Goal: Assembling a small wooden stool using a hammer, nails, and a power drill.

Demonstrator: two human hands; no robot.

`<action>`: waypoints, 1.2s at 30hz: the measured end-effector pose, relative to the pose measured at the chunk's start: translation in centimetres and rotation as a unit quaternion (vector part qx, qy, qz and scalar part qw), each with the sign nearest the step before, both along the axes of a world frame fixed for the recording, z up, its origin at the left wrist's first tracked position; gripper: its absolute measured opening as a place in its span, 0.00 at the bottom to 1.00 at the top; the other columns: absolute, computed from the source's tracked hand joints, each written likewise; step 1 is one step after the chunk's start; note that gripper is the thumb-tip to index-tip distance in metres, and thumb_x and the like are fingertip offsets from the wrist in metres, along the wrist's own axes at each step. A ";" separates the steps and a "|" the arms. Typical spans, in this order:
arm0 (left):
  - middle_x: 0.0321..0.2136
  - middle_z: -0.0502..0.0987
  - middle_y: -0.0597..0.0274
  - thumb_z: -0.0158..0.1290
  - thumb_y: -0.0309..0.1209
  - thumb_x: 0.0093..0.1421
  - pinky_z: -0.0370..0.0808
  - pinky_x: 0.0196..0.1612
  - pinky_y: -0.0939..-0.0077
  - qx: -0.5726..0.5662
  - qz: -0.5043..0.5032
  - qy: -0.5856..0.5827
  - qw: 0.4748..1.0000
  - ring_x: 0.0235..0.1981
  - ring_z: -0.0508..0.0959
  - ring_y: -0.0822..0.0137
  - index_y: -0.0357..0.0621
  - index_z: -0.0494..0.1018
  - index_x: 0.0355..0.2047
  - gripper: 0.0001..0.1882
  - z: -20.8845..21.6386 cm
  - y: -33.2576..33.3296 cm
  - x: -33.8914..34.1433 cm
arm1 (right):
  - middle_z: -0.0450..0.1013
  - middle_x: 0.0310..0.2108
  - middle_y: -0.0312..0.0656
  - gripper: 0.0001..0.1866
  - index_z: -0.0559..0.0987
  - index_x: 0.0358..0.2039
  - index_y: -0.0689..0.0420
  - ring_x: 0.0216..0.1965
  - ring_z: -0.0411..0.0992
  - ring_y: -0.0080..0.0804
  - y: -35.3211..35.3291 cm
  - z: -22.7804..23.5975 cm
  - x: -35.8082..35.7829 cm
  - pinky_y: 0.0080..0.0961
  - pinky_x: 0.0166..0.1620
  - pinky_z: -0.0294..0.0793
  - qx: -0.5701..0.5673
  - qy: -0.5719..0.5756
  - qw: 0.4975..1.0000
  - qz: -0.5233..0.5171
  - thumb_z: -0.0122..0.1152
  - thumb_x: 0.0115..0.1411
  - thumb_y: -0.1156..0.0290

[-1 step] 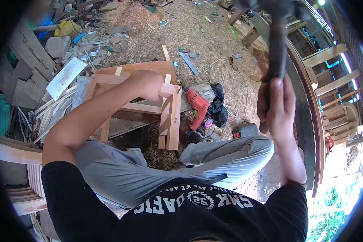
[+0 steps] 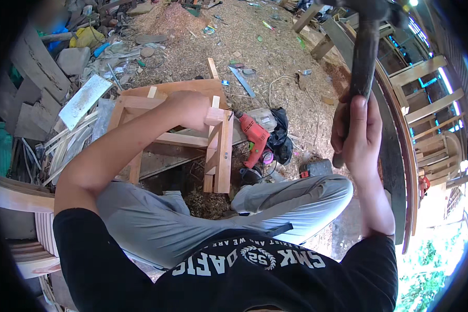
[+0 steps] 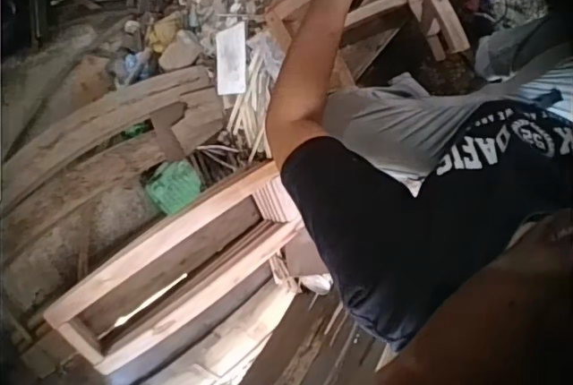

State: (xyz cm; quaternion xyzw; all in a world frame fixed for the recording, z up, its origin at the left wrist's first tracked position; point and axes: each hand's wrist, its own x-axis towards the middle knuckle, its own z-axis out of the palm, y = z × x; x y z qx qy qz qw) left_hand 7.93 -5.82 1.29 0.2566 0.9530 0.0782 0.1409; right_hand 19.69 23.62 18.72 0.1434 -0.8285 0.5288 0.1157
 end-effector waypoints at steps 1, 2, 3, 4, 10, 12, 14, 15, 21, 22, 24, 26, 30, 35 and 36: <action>0.30 0.85 0.49 0.66 0.45 0.47 0.82 0.37 0.52 0.003 -0.001 0.002 1.000 0.33 0.85 0.47 0.41 0.85 0.32 0.20 0.0 0.0 -0.1 | 0.66 0.21 0.26 0.12 0.73 0.42 0.57 0.18 0.62 0.13 -0.5 -0.6 0.2 0.17 0.20 0.60 0.003 0.004 1.000 -0.017 0.48 0.79 0.62; 0.30 0.85 0.49 0.66 0.45 0.47 0.82 0.38 0.52 -0.010 -0.004 -0.002 1.000 0.33 0.85 0.47 0.41 0.85 0.32 0.20 -0.1 0.3 -0.4 | 0.66 0.20 0.27 0.12 0.73 0.42 0.57 0.18 0.62 0.13 -0.5 -2.1 0.3 0.17 0.20 0.61 0.007 0.009 0.999 -0.037 0.49 0.79 0.62; 0.31 0.85 0.49 0.66 0.45 0.46 0.82 0.38 0.51 -0.024 -0.008 -0.005 1.000 0.33 0.85 0.47 0.41 0.85 0.33 0.20 -0.1 0.9 -0.8 | 0.68 0.20 0.34 0.11 0.73 0.43 0.59 0.19 0.67 0.21 1.3 -5.1 0.5 0.23 0.22 0.66 0.046 -0.022 0.998 -0.046 0.51 0.77 0.63; 0.31 0.85 0.49 0.66 0.45 0.46 0.82 0.38 0.51 -0.019 -0.012 0.000 1.000 0.33 0.85 0.47 0.41 0.85 0.33 0.20 -0.1 1.6 -1.1 | 0.69 0.20 0.42 0.12 0.73 0.43 0.61 0.21 0.71 0.31 3.6 -8.4 0.5 0.33 0.26 0.70 0.219 0.037 0.974 -0.035 0.54 0.76 0.64; 0.32 0.86 0.48 0.68 0.43 0.46 0.83 0.39 0.52 -0.014 -0.015 0.006 1.000 0.35 0.86 0.48 0.41 0.86 0.34 0.20 -0.3 1.3 -0.9 | 0.64 0.18 0.28 0.15 0.73 0.41 0.54 0.13 0.62 0.17 3.2 -8.6 0.9 0.21 0.16 0.60 0.179 -0.275 0.945 -0.009 0.52 0.77 0.55; 0.32 0.86 0.48 0.69 0.44 0.46 0.83 0.39 0.52 -0.033 -0.022 -0.008 0.999 0.35 0.86 0.48 0.41 0.86 0.34 0.21 -0.7 1.0 -1.4 | 0.63 0.18 0.29 0.14 0.72 0.42 0.53 0.13 0.60 0.16 2.3 -5.6 0.7 0.19 0.14 0.59 0.091 -0.234 0.965 -0.078 0.50 0.78 0.56; 0.32 0.85 0.47 0.70 0.44 0.46 0.83 0.39 0.52 -0.026 -0.021 -0.009 0.999 0.35 0.86 0.48 0.40 0.86 0.33 0.21 -0.7 0.9 -1.5 | 0.63 0.19 0.29 0.14 0.71 0.44 0.54 0.12 0.59 0.14 1.8 -3.0 0.5 0.17 0.14 0.56 0.059 -0.091 0.991 -0.077 0.48 0.79 0.57; 0.32 0.85 0.47 0.70 0.45 0.46 0.83 0.39 0.52 -0.023 -0.017 -0.013 1.000 0.34 0.86 0.47 0.40 0.86 0.33 0.21 -0.8 0.5 -1.3 | 0.64 0.19 0.28 0.12 0.71 0.44 0.54 0.13 0.60 0.13 1.1 -1.7 0.5 0.16 0.15 0.57 0.019 -0.065 0.995 -0.067 0.49 0.79 0.58; 0.33 0.85 0.47 0.70 0.45 0.46 0.83 0.40 0.52 -0.022 -0.029 -0.007 0.999 0.36 0.85 0.47 0.41 0.86 0.34 0.21 0.6 1.3 -1.3 | 0.69 0.19 0.39 0.10 0.73 0.43 0.58 0.18 0.71 0.26 3.3 -10.0 1.6 0.30 0.23 0.68 0.277 0.028 0.960 -0.042 0.56 0.75 0.64; 0.33 0.85 0.47 0.70 0.45 0.46 0.83 0.40 0.52 -0.023 -0.024 -0.008 0.999 0.36 0.85 0.47 0.41 0.86 0.34 0.21 0.5 1.3 -1.0 | 0.69 0.19 0.42 0.11 0.73 0.42 0.59 0.20 0.72 0.29 2.4 -11.0 2.0 0.33 0.25 0.69 0.414 0.014 0.910 0.022 0.58 0.74 0.64; 0.33 0.86 0.48 0.69 0.44 0.46 0.82 0.40 0.51 -0.039 -0.019 0.000 0.999 0.36 0.86 0.47 0.42 0.86 0.35 0.21 -0.2 1.8 -0.5 | 0.68 0.19 0.45 0.11 0.73 0.42 0.59 0.20 0.71 0.28 1.0 -10.4 3.0 0.32 0.26 0.69 0.372 -0.087 0.924 0.036 0.59 0.74 0.63; 0.33 0.86 0.50 0.68 0.43 0.46 0.83 0.39 0.51 -0.027 -0.035 -0.001 0.999 0.35 0.86 0.48 0.43 0.86 0.34 0.20 -0.3 1.3 -0.7 | 0.67 0.19 0.47 0.12 0.73 0.41 0.59 0.21 0.70 0.27 0.3 -9.5 3.5 0.32 0.26 0.69 0.326 -0.187 0.925 0.050 0.59 0.74 0.63; 0.33 0.86 0.51 0.68 0.45 0.46 0.83 0.40 0.51 -0.018 -0.033 0.015 0.999 0.35 0.86 0.49 0.42 0.86 0.34 0.21 0.2 0.8 -0.7 | 0.67 0.20 0.28 0.14 0.73 0.38 0.58 0.20 0.61 0.16 -0.4 -4.7 2.7 0.21 0.23 0.61 0.139 -0.141 0.980 -0.030 0.55 0.77 0.61; 0.33 0.86 0.50 0.69 0.45 0.46 0.83 0.40 0.52 -0.025 -0.028 0.014 0.999 0.35 0.86 0.48 0.41 0.86 0.33 0.21 -0.6 0.8 -1.1 | 0.65 0.21 0.26 0.07 0.70 0.48 0.54 0.18 0.62 0.12 -1.3 -3.7 2.9 0.15 0.20 0.61 0.027 0.010 0.997 -0.066 0.50 0.78 0.64; 0.33 0.86 0.50 0.69 0.45 0.46 0.83 0.40 0.52 -0.021 -0.030 0.016 0.999 0.35 0.86 0.48 0.41 0.86 0.33 0.21 -0.5 1.0 -1.4 | 0.67 0.19 0.30 0.07 0.71 0.48 0.56 0.18 0.65 0.16 0.3 -6.3 3.0 0.20 0.21 0.65 0.047 -0.030 0.996 -0.075 0.51 0.77 0.67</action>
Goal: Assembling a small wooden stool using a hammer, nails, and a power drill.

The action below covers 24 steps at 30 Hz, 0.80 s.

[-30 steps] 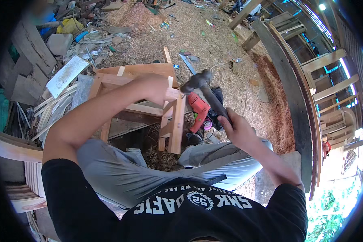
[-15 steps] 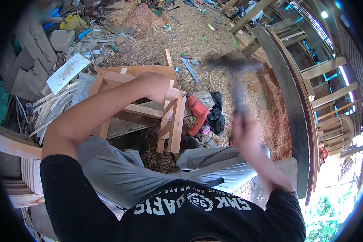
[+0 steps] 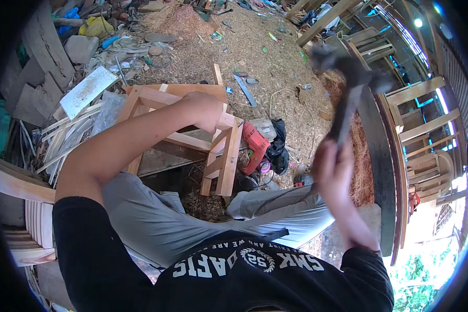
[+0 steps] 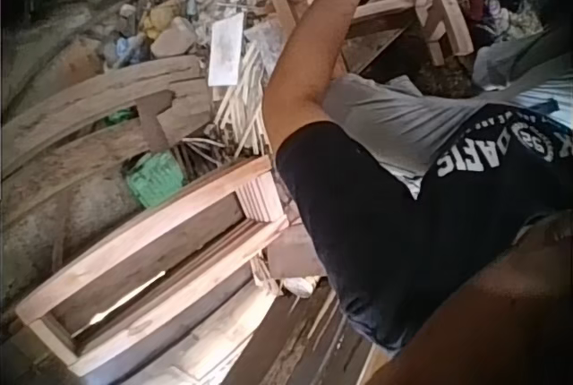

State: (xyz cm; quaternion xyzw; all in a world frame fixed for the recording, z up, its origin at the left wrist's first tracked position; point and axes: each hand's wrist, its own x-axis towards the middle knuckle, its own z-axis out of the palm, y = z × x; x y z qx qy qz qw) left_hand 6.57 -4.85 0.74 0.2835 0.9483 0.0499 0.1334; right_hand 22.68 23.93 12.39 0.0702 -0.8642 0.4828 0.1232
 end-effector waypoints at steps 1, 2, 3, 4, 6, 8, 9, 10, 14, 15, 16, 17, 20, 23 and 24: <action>0.32 0.86 0.50 0.69 0.45 0.46 0.83 0.40 0.52 -0.005 -0.002 -0.003 1.000 0.35 0.86 0.48 0.41 0.86 0.33 0.21 0.2 0.0 0.0 | 0.70 0.19 0.35 0.09 0.72 0.47 0.59 0.19 0.70 0.21 1.0 -2.0 0.2 0.28 0.22 0.67 0.196 0.004 0.981 0.012 0.54 0.75 0.66; 0.32 0.86 0.49 0.69 0.45 0.46 0.83 0.41 0.51 -0.010 -0.003 -0.006 1.000 0.35 0.86 0.48 0.40 0.86 0.33 0.21 0.3 0.0 0.2 | 0.73 0.20 0.40 0.11 0.73 0.44 0.61 0.21 0.72 0.23 2.0 -4.5 0.0 0.33 0.24 0.69 0.347 0.010 0.934 0.081 0.56 0.75 0.64; 0.32 0.86 0.49 0.69 0.45 0.46 0.83 0.41 0.51 -0.008 -0.007 -0.008 1.000 0.35 0.86 0.48 0.40 0.86 0.33 0.21 0.3 0.4 0.4 | 0.70 0.18 0.36 0.13 0.73 0.43 0.60 0.20 0.68 0.19 1.7 -6.1 0.5 0.29 0.23 0.66 0.330 -0.078 0.935 0.104 0.56 0.75 0.61; 0.31 0.86 0.49 0.69 0.44 0.46 0.83 0.40 0.51 -0.002 -0.007 0.003 1.000 0.34 0.86 0.48 0.40 0.86 0.32 0.20 0.2 0.6 0.8 | 0.70 0.18 0.36 0.13 0.73 0.43 0.60 0.20 0.68 0.19 1.5 -6.0 0.4 0.29 0.23 0.66 0.330 -0.078 0.935 0.105 0.56 0.75 0.61; 0.31 0.86 0.49 0.69 0.44 0.46 0.83 0.40 0.51 0.005 -0.008 0.013 1.000 0.34 0.86 0.47 0.40 0.86 0.32 0.20 0.0 0.6 0.6 | 0.67 0.18 0.31 0.13 0.73 0.42 0.58 0.19 0.63 0.16 1.3 -4.9 0.2 0.24 0.22 0.62 0.115 -0.262 0.956 0.060 0.56 0.76 0.60; 0.30 0.86 0.49 0.69 0.43 0.46 0.83 0.39 0.51 0.009 -0.013 -0.006 1.000 0.33 0.86 0.48 0.40 0.86 0.31 0.19 -0.1 0.1 -0.2 | 0.65 0.19 0.27 0.14 0.73 0.40 0.56 0.18 0.60 0.13 0.8 -3.1 0.3 0.19 0.21 0.58 0.041 -0.219 0.975 0.017 0.55 0.76 0.58; 0.30 0.86 0.49 0.69 0.43 0.46 0.83 0.39 0.51 0.009 -0.012 -0.006 1.000 0.33 0.86 0.48 0.40 0.86 0.31 0.19 -0.2 0.0 -0.3 | 0.65 0.19 0.27 0.14 0.73 0.39 0.55 0.17 0.60 0.13 0.7 -1.7 0.2 0.18 0.20 0.58 0.035 -0.171 0.985 -0.011 0.55 0.77 0.58; 0.30 0.86 0.49 0.69 0.43 0.46 0.83 0.38 0.51 0.006 -0.009 0.002 1.000 0.33 0.86 0.48 0.40 0.86 0.31 0.19 -0.4 -0.1 -0.1 | 0.65 0.19 0.27 0.15 0.72 0.37 0.54 0.16 0.60 0.13 0.0 1.0 0.3 0.16 0.18 0.58 -0.013 -0.144 0.989 -0.016 0.53 0.77 0.57; 0.31 0.86 0.50 0.69 0.44 0.46 0.83 0.38 0.51 -0.003 -0.011 -0.006 1.000 0.33 0.86 0.48 0.41 0.86 0.31 0.19 0.0 -0.5 0.3 | 0.61 0.17 0.31 0.15 0.68 0.39 0.53 0.11 0.59 0.17 -1.5 4.5 -0.2 0.18 0.13 0.58 -0.089 0.083 0.992 -0.011 0.44 0.80 0.56; 0.31 0.86 0.50 0.69 0.44 0.46 0.83 0.38 0.51 -0.001 -0.011 -0.006 1.000 0.33 0.86 0.48 0.41 0.86 0.31 0.19 -0.1 -0.5 0.3 | 0.62 0.18 0.32 0.14 0.67 0.39 0.52 0.11 0.58 0.17 -1.7 3.5 -0.1 0.19 0.13 0.57 -0.065 0.106 0.991 -0.040 0.43 0.80 0.57; 0.31 0.86 0.50 0.69 0.44 0.46 0.83 0.39 0.51 -0.001 -0.013 0.000 1.000 0.34 0.86 0.48 0.41 0.86 0.32 0.20 0.0 -0.4 0.2 | 0.63 0.19 0.32 0.14 0.68 0.37 0.52 0.13 0.59 0.17 -1.5 1.7 0.3 0.20 0.14 0.58 -0.047 0.097 0.994 -0.033 0.45 0.80 0.59; 0.31 0.86 0.50 0.69 0.44 0.46 0.83 0.39 0.52 0.003 -0.021 0.011 1.000 0.34 0.86 0.48 0.41 0.86 0.32 0.20 0.4 0.3 -0.1 | 0.64 0.19 0.33 0.13 0.71 0.40 0.55 0.17 0.66 0.21 2.2 -2.2 0.4 0.24 0.19 0.64 0.018 0.025 0.999 -0.018 0.47 0.79 0.60; 0.32 0.86 0.50 0.69 0.45 0.45 0.83 0.40 0.52 -0.019 -0.008 -0.012 1.000 0.34 0.86 0.48 0.41 0.86 0.32 0.21 0.1 0.4 0.0 | 0.69 0.21 0.34 0.13 0.75 0.47 0.59 0.24 0.70 0.22 1.7 -7.0 0.5 0.29 0.28 0.67 0.316 -0.092 0.941 0.086 0.56 0.75 0.62; 0.32 0.86 0.50 0.69 0.45 0.45 0.83 0.40 0.52 0.010 -0.008 0.008 1.000 0.35 0.86 0.47 0.42 0.86 0.32 0.20 0.1 0.1 -0.1 | 0.68 0.19 0.32 0.14 0.75 0.46 0.57 0.20 0.70 0.21 2.7 -4.9 0.0 0.26 0.24 0.66 0.241 -0.174 0.952 0.077 0.57 0.75 0.58; 0.32 0.86 0.50 0.69 0.45 0.45 0.83 0.40 0.52 0.007 -0.009 0.008 1.000 0.35 0.86 0.47 0.42 0.86 0.32 0.20 -0.3 0.0 0.0 | 0.68 0.19 0.33 0.14 0.74 0.44 0.57 0.19 0.69 0.21 2.8 -3.8 0.0 0.26 0.23 0.65 0.167 -0.180 0.968 0.043 0.57 0.75 0.59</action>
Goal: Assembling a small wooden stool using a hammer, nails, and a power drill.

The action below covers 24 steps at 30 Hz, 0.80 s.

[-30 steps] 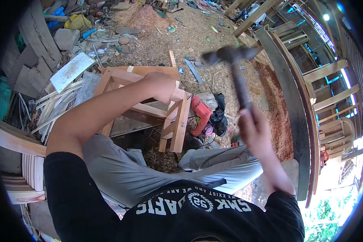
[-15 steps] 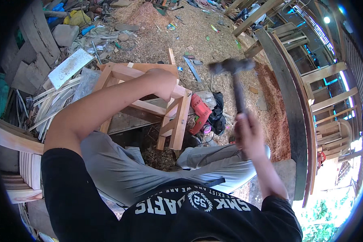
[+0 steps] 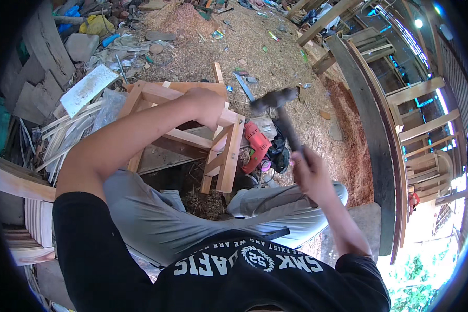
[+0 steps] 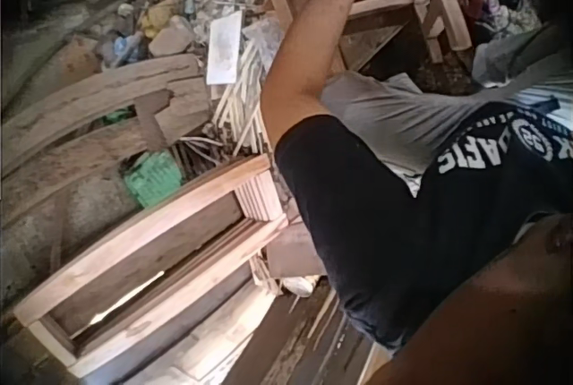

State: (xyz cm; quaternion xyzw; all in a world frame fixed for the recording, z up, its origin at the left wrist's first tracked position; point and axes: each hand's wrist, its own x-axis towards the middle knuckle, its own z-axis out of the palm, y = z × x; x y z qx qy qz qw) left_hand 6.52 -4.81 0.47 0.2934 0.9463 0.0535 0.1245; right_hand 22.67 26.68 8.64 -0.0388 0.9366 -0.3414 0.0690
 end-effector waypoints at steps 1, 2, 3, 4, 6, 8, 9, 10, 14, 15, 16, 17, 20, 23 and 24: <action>0.31 0.86 0.50 0.69 0.44 0.45 0.83 0.40 0.52 0.001 -0.004 0.000 1.000 0.35 0.86 0.47 0.42 0.86 0.32 0.20 -0.5 0.1 -0.5 | 0.68 0.19 0.33 0.14 0.73 0.43 0.57 0.18 0.68 0.22 -0.5 1.8 -0.3 0.25 0.23 0.64 -0.065 0.002 0.997 -0.047 0.57 0.75 0.59; 0.31 0.86 0.50 0.69 0.44 0.45 0.82 0.40 0.51 -0.001 0.002 -0.007 1.000 0.35 0.86 0.47 0.42 0.86 0.32 0.20 -0.9 -0.4 -0.6 | 0.66 0.20 0.26 0.12 0.73 0.42 0.54 0.16 0.62 0.13 -3.4 5.6 -0.1 0.18 0.18 0.59 -0.141 -0.007 0.982 -0.126 0.53 0.77 0.59; 0.31 0.86 0.50 0.69 0.44 0.45 0.82 0.40 0.51 0.002 -0.001 -0.006 1.000 0.35 0.86 0.47 0.42 0.86 0.32 0.20 -0.4 -0.1 -0.5 | 0.65 0.20 0.27 0.12 0.73 0.40 0.52 0.14 0.60 0.12 -3.0 7.0 -0.4 0.17 0.15 0.58 -0.152 0.113 0.978 -0.083 0.50 0.78 0.58; 0.31 0.86 0.50 0.69 0.44 0.45 0.82 0.40 0.51 -0.010 0.004 -0.011 1.000 0.35 0.86 0.47 0.42 0.86 0.32 0.20 0.2 -0.2 0.0 | 0.65 0.20 0.28 0.13 0.70 0.39 0.53 0.12 0.60 0.14 -2.7 7.9 -0.9 0.18 0.14 0.58 -0.187 0.190 0.962 -0.063 0.47 0.79 0.58; 0.31 0.86 0.50 0.69 0.44 0.45 0.82 0.40 0.51 -0.023 0.010 -0.018 1.000 0.35 0.86 0.47 0.42 0.86 0.32 0.20 0.1 -0.4 0.3 | 0.61 0.16 0.31 0.18 0.68 0.35 0.52 0.12 0.61 0.18 -5.2 8.9 -1.2 0.18 0.13 0.58 -0.291 0.257 0.919 -0.070 0.44 0.80 0.53; 0.31 0.86 0.51 0.68 0.44 0.45 0.82 0.39 0.50 -0.013 0.005 -0.012 1.000 0.35 0.86 0.48 0.42 0.86 0.32 0.20 0.1 -0.8 0.3 | 0.61 0.18 0.31 0.18 0.67 0.36 0.51 0.12 0.60 0.19 -4.7 5.7 -1.2 0.20 0.13 0.59 -0.227 0.300 0.924 -0.074 0.43 0.80 0.52; 0.31 0.86 0.51 0.68 0.44 0.45 0.82 0.39 0.50 -0.006 -0.001 -0.005 1.000 0.35 0.86 0.48 0.42 0.86 0.32 0.20 0.5 -0.1 0.0 | 0.63 0.18 0.31 0.17 0.70 0.39 0.53 0.13 0.62 0.19 -1.6 1.6 -0.9 0.21 0.15 0.61 -0.254 0.209 0.940 -0.092 0.45 0.79 0.54; 0.31 0.86 0.51 0.68 0.44 0.45 0.82 0.39 0.50 -0.011 0.003 -0.005 1.000 0.35 0.86 0.48 0.43 0.86 0.32 0.19 0.8 0.1 -0.1 | 0.64 0.18 0.29 0.14 0.73 0.41 0.54 0.15 0.64 0.19 0.4 -2.6 -0.7 0.21 0.16 0.62 -0.009 0.275 0.961 0.007 0.47 0.79 0.57; 0.31 0.86 0.50 0.69 0.44 0.45 0.83 0.39 0.51 -0.010 -0.004 -0.004 1.000 0.34 0.86 0.48 0.43 0.86 0.31 0.19 0.6 0.4 1.2 | 0.63 0.17 0.28 0.12 0.74 0.43 0.55 0.13 0.62 0.18 -0.9 -2.9 0.5 0.22 0.16 0.59 -0.030 -0.101 0.993 -0.058 0.53 0.77 0.59; 0.31 0.86 0.50 0.69 0.44 0.45 0.83 0.39 0.51 -0.011 -0.006 -0.003 1.000 0.34 0.86 0.48 0.43 0.86 0.31 0.19 0.6 0.4 0.9 | 0.64 0.16 0.28 0.13 0.73 0.41 0.54 0.12 0.61 0.17 1.1 -3.6 -0.6 0.21 0.15 0.59 -0.023 -0.032 0.999 -0.019 0.54 0.76 0.58; 0.31 0.86 0.50 0.68 0.44 0.45 0.83 0.39 0.51 -0.008 -0.009 -0.006 1.000 0.34 0.86 0.48 0.43 0.86 0.31 0.19 0.4 0.3 0.4 | 0.64 0.16 0.28 0.14 0.73 0.39 0.54 0.12 0.61 0.17 0.8 -2.3 -0.3 0.20 0.15 0.58 -0.086 -0.052 0.993 -0.067 0.54 0.76 0.57; 0.31 0.86 0.50 0.68 0.44 0.45 0.83 0.39 0.51 -0.006 -0.008 -0.007 1.000 0.34 0.86 0.48 0.43 0.86 0.31 0.19 0.4 0.0 0.0 | 0.65 0.16 0.28 0.14 0.72 0.38 0.53 0.12 0.61 0.16 -0.2 0.0 -0.1 0.19 0.15 0.58 -0.149 -0.072 0.980 -0.111 0.54 0.76 0.56; 0.30 0.86 0.50 0.68 0.45 0.45 0.82 0.38 0.51 -0.016 0.000 -0.012 1.000 0.34 0.86 0.48 0.42 0.86 0.31 0.20 0.1 -0.2 0.3 | 0.64 0.18 0.30 0.15 0.70 0.37 0.52 0.12 0.61 0.15 -1.2 6.3 -0.9 0.17 0.13 0.56 -0.150 0.160 0.970 -0.107 0.49 0.78 0.55; 0.30 0.86 0.50 0.69 0.45 0.45 0.83 0.39 0.52 -0.015 0.008 -0.015 1.000 0.34 0.86 0.48 0.42 0.86 0.32 0.20 0.3 -0.4 0.4 | 0.62 0.18 0.30 0.14 0.69 0.41 0.52 0.12 0.62 0.18 -3.4 9.1 -1.0 0.19 0.13 0.59 -0.264 0.257 0.927 -0.073 0.45 0.80 0.57; 0.30 0.86 0.50 0.69 0.45 0.45 0.83 0.39 0.52 -0.012 0.008 -0.015 1.000 0.34 0.86 0.48 0.42 0.86 0.32 0.20 0.3 -0.3 0.4 | 0.63 0.18 0.31 0.13 0.69 0.41 0.52 0.12 0.63 0.18 -3.6 8.6 -1.2 0.19 0.14 0.60 -0.276 0.285 0.915 -0.074 0.45 0.80 0.57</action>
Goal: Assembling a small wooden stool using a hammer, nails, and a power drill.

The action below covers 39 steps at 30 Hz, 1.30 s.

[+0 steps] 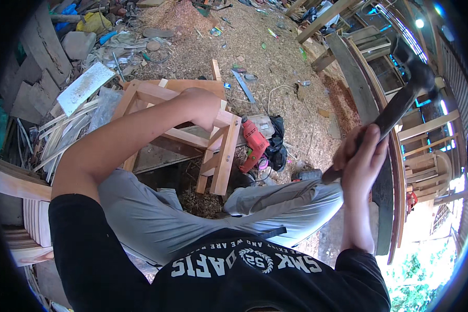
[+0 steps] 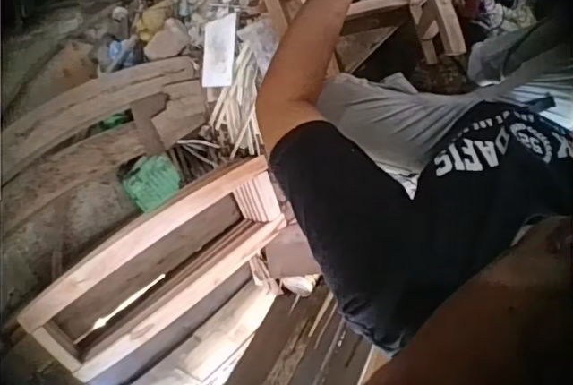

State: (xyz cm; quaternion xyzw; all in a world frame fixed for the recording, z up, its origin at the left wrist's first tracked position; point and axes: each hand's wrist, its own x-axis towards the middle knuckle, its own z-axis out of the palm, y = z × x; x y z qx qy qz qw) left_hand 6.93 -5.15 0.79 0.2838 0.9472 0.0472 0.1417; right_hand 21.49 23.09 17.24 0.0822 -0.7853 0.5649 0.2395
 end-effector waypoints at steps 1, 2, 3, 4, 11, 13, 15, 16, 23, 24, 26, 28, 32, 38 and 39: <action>0.30 0.86 0.50 0.68 0.45 0.45 0.83 0.39 0.52 -0.006 -0.001 0.004 1.000 0.34 0.86 0.48 0.42 0.86 0.32 0.20 0.0 -0.1 0.2 | 0.65 0.19 0.33 0.14 0.69 0.40 0.53 0.14 0.65 0.20 0.5 -2.4 0.2 0.21 0.16 0.63 0.009 -0.039 0.999 0.012 0.46 0.79 0.57; 0.30 0.86 0.50 0.68 0.45 0.45 0.83 0.39 0.52 -0.007 -0.012 0.013 1.000 0.34 0.86 0.48 0.42 0.86 0.32 0.21 0.3 0.4 -0.1 | 0.66 0.19 0.34 0.14 0.70 0.39 0.54 0.15 0.67 0.22 2.0 -5.7 1.0 0.23 0.18 0.67 0.022 -0.073 0.997 0.014 0.47 0.79 0.57; 0.30 0.86 0.50 0.68 0.45 0.45 0.83 0.39 0.52 -0.006 -0.010 0.015 1.000 0.34 0.86 0.48 0.42 0.86 0.32 0.21 0.4 0.6 -0.2 | 0.68 0.19 0.35 0.15 0.71 0.39 0.55 0.17 0.68 0.22 3.8 -9.6 1.2 0.24 0.21 0.69 0.281 -0.041 0.958 0.032 0.48 0.78 0.58; 0.31 0.86 0.50 0.68 0.46 0.45 0.83 0.39 0.52 -0.015 -0.003 -0.003 1.000 0.34 0.86 0.48 0.42 0.86 0.33 0.21 0.4 0.6 -0.1 | 0.69 0.20 0.36 0.15 0.72 0.39 0.57 0.18 0.69 0.23 4.6 -12.3 1.2 0.25 0.24 0.72 0.518 -0.005 0.854 0.054 0.50 0.78 0.58; 0.31 0.86 0.50 0.68 0.48 0.46 0.83 0.39 0.51 -0.017 -0.010 0.009 1.000 0.35 0.86 0.48 0.42 0.86 0.33 0.22 -0.4 0.4 -0.5 | 0.67 0.19 0.31 0.13 0.74 0.37 0.59 0.19 0.65 0.18 1.1 -3.9 1.6 0.25 0.23 0.64 0.244 -0.261 0.934 0.023 0.54 0.76 0.63; 0.31 0.86 0.51 0.68 0.48 0.47 0.83 0.39 0.51 -0.016 -0.004 0.007 1.000 0.35 0.86 0.48 0.42 0.86 0.33 0.22 -0.2 -0.4 0.2 | 0.66 0.19 0.28 0.15 0.72 0.38 0.53 0.13 0.62 0.14 -0.2 -0.6 1.4 0.17 0.14 0.58 0.150 -0.146 0.978 -0.003 0.51 0.78 0.55; 0.31 0.86 0.51 0.68 0.48 0.47 0.83 0.39 0.51 -0.007 -0.015 0.010 1.000 0.35 0.86 0.49 0.42 0.86 0.33 0.22 -0.2 -0.1 0.1 | 0.63 0.18 0.30 0.16 0.69 0.39 0.53 0.11 0.60 0.16 -1.1 0.8 1.1 0.18 0.13 0.56 0.066 -0.044 0.997 0.003 0.48 0.78 0.54; 0.31 0.86 0.51 0.67 0.48 0.47 0.83 0.39 0.51 -0.015 -0.011 0.005 1.000 0.35 0.86 0.49 0.42 0.86 0.33 0.21 -0.4 -0.3 0.1 | 0.62 0.18 0.31 0.16 0.68 0.39 0.53 0.11 0.59 0.16 -2.0 0.5 0.9 0.19 0.12 0.56 0.011 -0.004 1.000 0.021 0.47 0.79 0.54; 0.32 0.86 0.51 0.68 0.46 0.46 0.83 0.39 0.52 -0.020 0.000 -0.004 1.000 0.34 0.86 0.49 0.43 0.86 0.32 0.20 0.3 0.9 0.6 | 0.67 0.19 0.33 0.14 0.72 0.43 0.59 0.24 0.72 0.25 1.8 -12.1 2.9 0.30 0.28 0.67 0.469 -0.185 0.860 0.085 0.58 0.75 0.60; 0.32 0.86 0.51 0.68 0.46 0.46 0.83 0.39 0.52 -0.022 0.000 -0.003 1.000 0.34 0.86 0.49 0.43 0.86 0.32 0.20 0.4 0.6 0.2 | 0.69 0.19 0.40 0.15 0.73 0.41 0.61 0.22 0.71 0.29 1.2 -10.0 2.4 0.33 0.27 0.67 0.433 -0.238 0.865 0.085 0.58 0.74 0.60; 0.31 0.86 0.51 0.69 0.46 0.45 0.83 0.38 0.52 -0.002 -0.008 0.014 1.000 0.34 0.86 0.50 0.43 0.86 0.32 0.21 -0.1 0.1 -0.1 | 0.69 0.19 0.42 0.16 0.74 0.37 0.61 0.19 0.65 0.30 0.7 -7.7 2.3 0.36 0.26 0.65 0.301 -0.331 0.891 0.078 0.60 0.73 0.59; 0.31 0.86 0.52 0.69 0.46 0.46 0.83 0.38 0.52 -0.007 -0.014 0.014 1.000 0.34 0.86 0.50 0.43 0.86 0.32 0.21 -0.6 0.3 -0.2 | 0.67 0.20 0.35 0.15 0.74 0.37 0.59 0.17 0.63 0.23 1.0 -5.5 1.9 0.30 0.22 0.64 0.250 -0.240 0.937 0.039 0.58 0.75 0.60; 0.31 0.86 0.52 0.69 0.46 0.46 0.83 0.38 0.53 -0.018 -0.006 0.006 1.000 0.34 0.86 0.50 0.42 0.86 0.33 0.21 -0.1 -0.1 0.1 | 0.64 0.20 0.30 0.12 0.67 0.40 0.54 0.14 0.61 0.13 -1.7 0.0 0.8 0.16 0.15 0.58 0.036 -0.074 0.995 0.055 0.49 0.79 0.61; 0.32 0.86 0.51 0.69 0.46 0.45 0.83 0.39 0.53 -0.025 -0.004 -0.003 1.000 0.35 0.86 0.49 0.42 0.86 0.34 0.22 0.7 0.7 0.2 | 0.69 0.20 0.42 0.15 0.73 0.45 0.61 0.21 0.72 0.31 1.0 -10.3 1.9 0.38 0.29 0.72 0.494 -0.211 0.840 0.074 0.58 0.74 0.60; 0.32 0.86 0.51 0.69 0.46 0.45 0.83 0.39 0.53 -0.026 -0.006 -0.005 1.000 0.35 0.86 0.49 0.42 0.86 0.34 0.22 0.5 0.8 0.2 | 0.69 0.20 0.42 0.15 0.73 0.45 0.61 0.21 0.72 0.31 1.3 -10.1 2.1 0.38 0.29 0.72 0.493 -0.213 0.840 0.073 0.58 0.74 0.60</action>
